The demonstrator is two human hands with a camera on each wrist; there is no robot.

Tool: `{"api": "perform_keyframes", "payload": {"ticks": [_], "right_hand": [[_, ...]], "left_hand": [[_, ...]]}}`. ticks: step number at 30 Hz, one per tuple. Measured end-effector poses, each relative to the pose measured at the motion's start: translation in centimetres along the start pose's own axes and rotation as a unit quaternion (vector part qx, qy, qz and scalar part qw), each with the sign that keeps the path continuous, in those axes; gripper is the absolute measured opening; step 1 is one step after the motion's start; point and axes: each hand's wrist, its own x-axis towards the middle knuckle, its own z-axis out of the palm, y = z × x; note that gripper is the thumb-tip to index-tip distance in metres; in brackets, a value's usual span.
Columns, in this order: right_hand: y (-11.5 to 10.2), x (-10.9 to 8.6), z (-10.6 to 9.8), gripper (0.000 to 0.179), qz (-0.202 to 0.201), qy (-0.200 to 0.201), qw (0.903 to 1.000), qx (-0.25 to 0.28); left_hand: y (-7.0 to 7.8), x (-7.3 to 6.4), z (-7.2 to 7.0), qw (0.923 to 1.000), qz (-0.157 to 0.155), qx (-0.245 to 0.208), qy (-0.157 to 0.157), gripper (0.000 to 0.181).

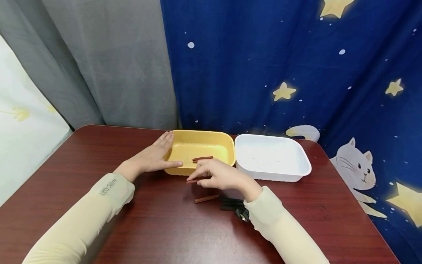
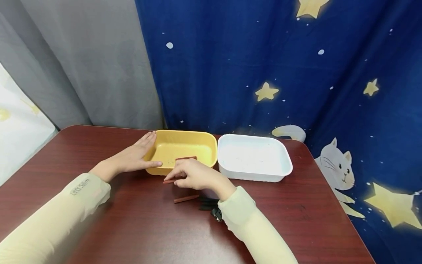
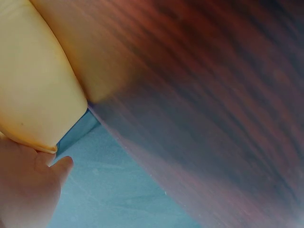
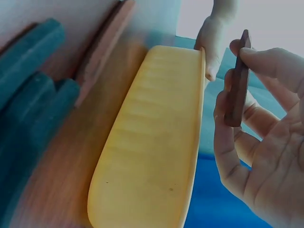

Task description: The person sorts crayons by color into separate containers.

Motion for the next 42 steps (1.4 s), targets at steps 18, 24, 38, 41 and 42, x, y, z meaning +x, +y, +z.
{"api": "perform_keyframes", "payload": {"ticks": [18, 24, 38, 41, 42], "right_hand": [[2.6, 2.1, -0.7, 0.027, 0.017, 0.058, 0.9979, 0.025], [3.9, 2.8, -0.7, 0.025, 0.035, 0.075, 0.9963, 0.024], [6.1, 4.4, -0.8, 0.025, 0.084, 0.089, 0.9925, -0.008], [6.6, 4.7, -0.8, 0.025, 0.097, 0.087, 0.9915, 0.002], [6.8, 4.8, -0.8, 0.025, 0.103, 0.086, 0.9909, 0.007]], "left_hand": [[-0.1, 0.0, -0.1, 1.0, -0.004, -0.005, -0.008, 0.117], [-0.1, 0.0, -0.1, 0.9999, -0.007, -0.007, -0.01, 0.118], [0.3, 0.2, -0.3, 0.9999, -0.007, 0.002, -0.01, 0.117], [0.3, 0.1, -0.3, 0.9999, -0.009, 0.001, -0.011, 0.117], [0.2, 0.1, -0.2, 0.9999, -0.01, 0.0, -0.012, 0.117]]}}
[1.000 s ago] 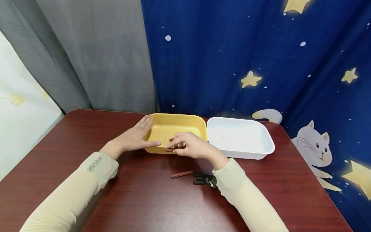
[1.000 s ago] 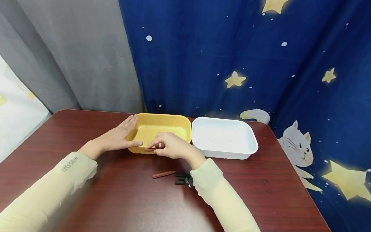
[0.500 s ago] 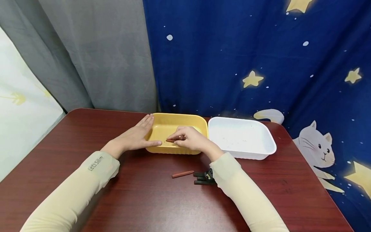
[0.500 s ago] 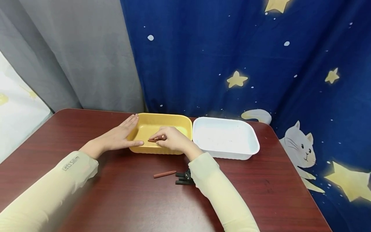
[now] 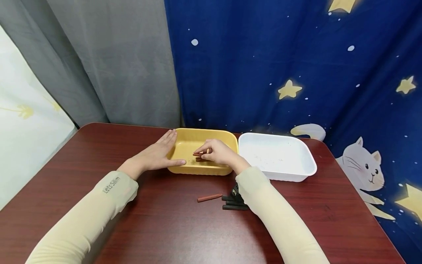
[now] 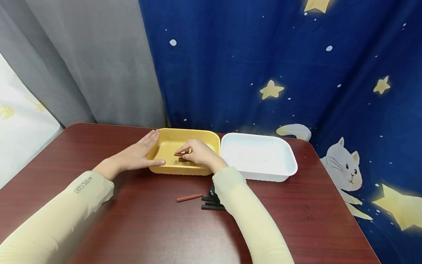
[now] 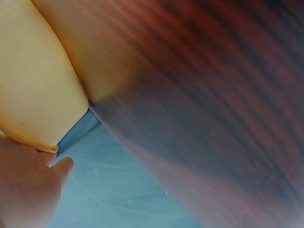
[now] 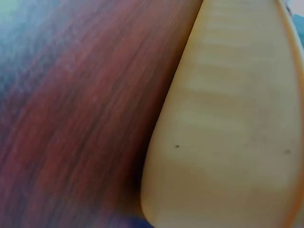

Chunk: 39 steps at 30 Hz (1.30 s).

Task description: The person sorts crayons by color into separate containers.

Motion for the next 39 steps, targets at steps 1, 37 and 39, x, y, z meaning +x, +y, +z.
{"api": "perform_keyframes", "payload": {"ticks": [1, 37, 39], "right_hand": [[0.2, 0.1, 0.0, 0.025, 0.006, -0.001, 1.0, 0.0], [1.4, 0.4, 0.3, 0.024, 0.072, -0.006, 0.9969, -0.031], [1.3, 0.2, 0.1, 0.024, 0.062, 0.002, 0.9977, -0.029]], "left_hand": [[0.0, 0.0, 0.0, 1.0, 0.0, -0.001, -0.001, 0.117], [-0.1, 0.0, 0.1, 1.0, 0.002, 0.003, 0.004, 0.118], [-0.1, 0.0, 0.1, 1.0, 0.002, 0.0, 0.005, 0.118]]}}
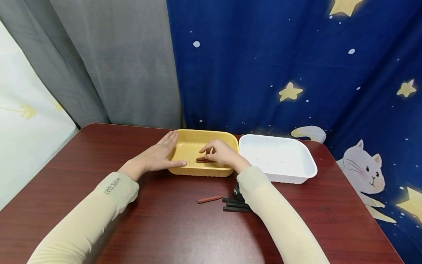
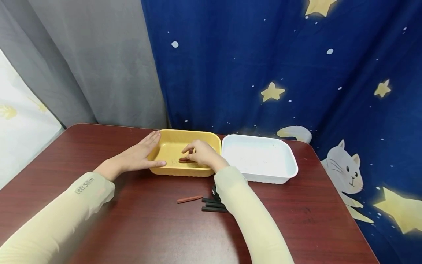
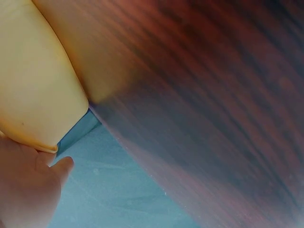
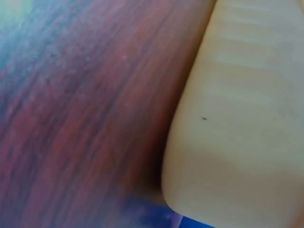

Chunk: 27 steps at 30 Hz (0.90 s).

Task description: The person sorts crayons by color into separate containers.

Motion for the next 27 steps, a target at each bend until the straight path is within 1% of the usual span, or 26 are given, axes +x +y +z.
{"api": "perform_keyframes", "payload": {"ticks": [8, 13, 18, 22, 27], "right_hand": [[0.1, -1.3, -1.2, 0.028, -0.028, 0.029, 0.9991, 0.008], [0.1, -2.2, -1.7, 0.027, -0.047, 0.052, 0.9972, 0.028], [0.1, -3.1, -2.1, 0.026, -0.055, 0.071, 0.9949, 0.044], [0.0, -4.0, -2.2, 0.025, -0.06, 0.08, 0.9935, 0.055], [-0.3, -5.0, -2.4, 0.026, -0.073, 0.092, 0.9916, 0.055]], "left_hand": [[-0.1, 0.0, 0.0, 1.0, 0.0, -0.001, 0.001, 0.118], [-0.1, 0.0, 0.1, 1.0, 0.002, 0.003, 0.002, 0.118], [-0.1, 0.0, 0.2, 1.0, 0.001, 0.003, 0.002, 0.118], [-0.2, 0.0, 0.2, 1.0, 0.006, 0.006, 0.004, 0.118], [-0.2, 0.0, 0.1, 1.0, 0.007, 0.006, 0.003, 0.118]]}}
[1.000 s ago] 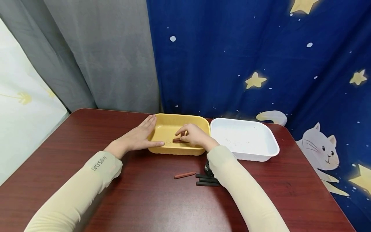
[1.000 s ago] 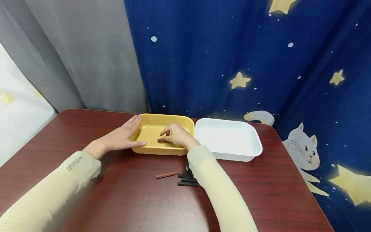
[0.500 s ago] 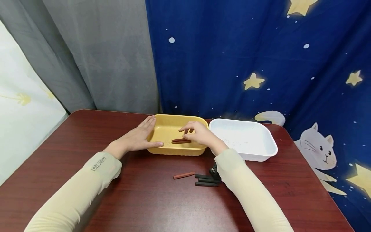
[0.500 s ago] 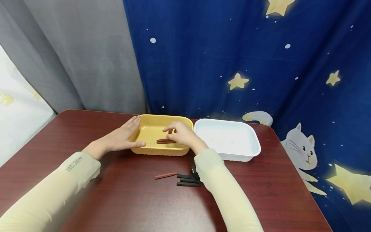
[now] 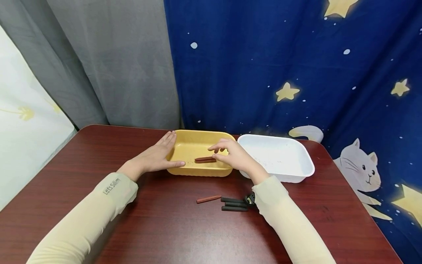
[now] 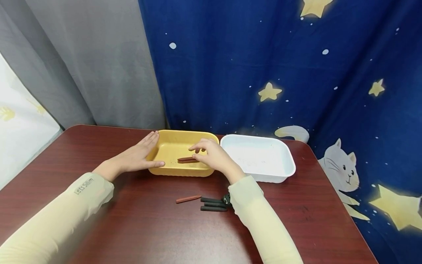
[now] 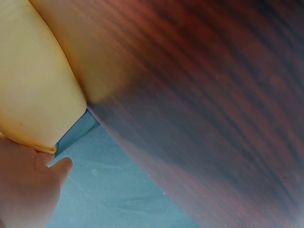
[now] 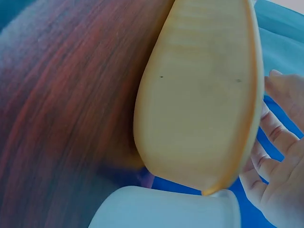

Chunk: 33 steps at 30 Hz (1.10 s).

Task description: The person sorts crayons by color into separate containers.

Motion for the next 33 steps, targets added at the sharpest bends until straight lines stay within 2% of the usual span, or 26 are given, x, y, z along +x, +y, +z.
{"api": "perform_keyframes", "payload": {"ticks": [7, 17, 28, 33], "right_hand": [[-1.1, -1.5, 0.1, 0.023, 0.003, 0.007, 0.9999, 0.015], [-3.1, -3.5, 1.1, 0.021, -0.042, -0.01, 0.9991, 0.006], [-4.3, -4.5, 2.9, 0.023, -0.069, -0.101, 0.992, -0.03], [-4.3, -4.5, 3.7, 0.023, -0.062, -0.148, 0.9858, -0.05]], "left_hand": [[0.1, -0.2, -0.2, 1.0, 0.0, -0.001, -0.003, 0.118], [0.1, -0.1, -0.4, 1.0, -0.006, -0.003, -0.003, 0.118], [0.2, -0.1, -0.1, 1.0, -0.006, -0.003, -0.001, 0.118], [0.2, -0.1, -0.1, 1.0, -0.004, -0.006, 0.0, 0.118]]}}
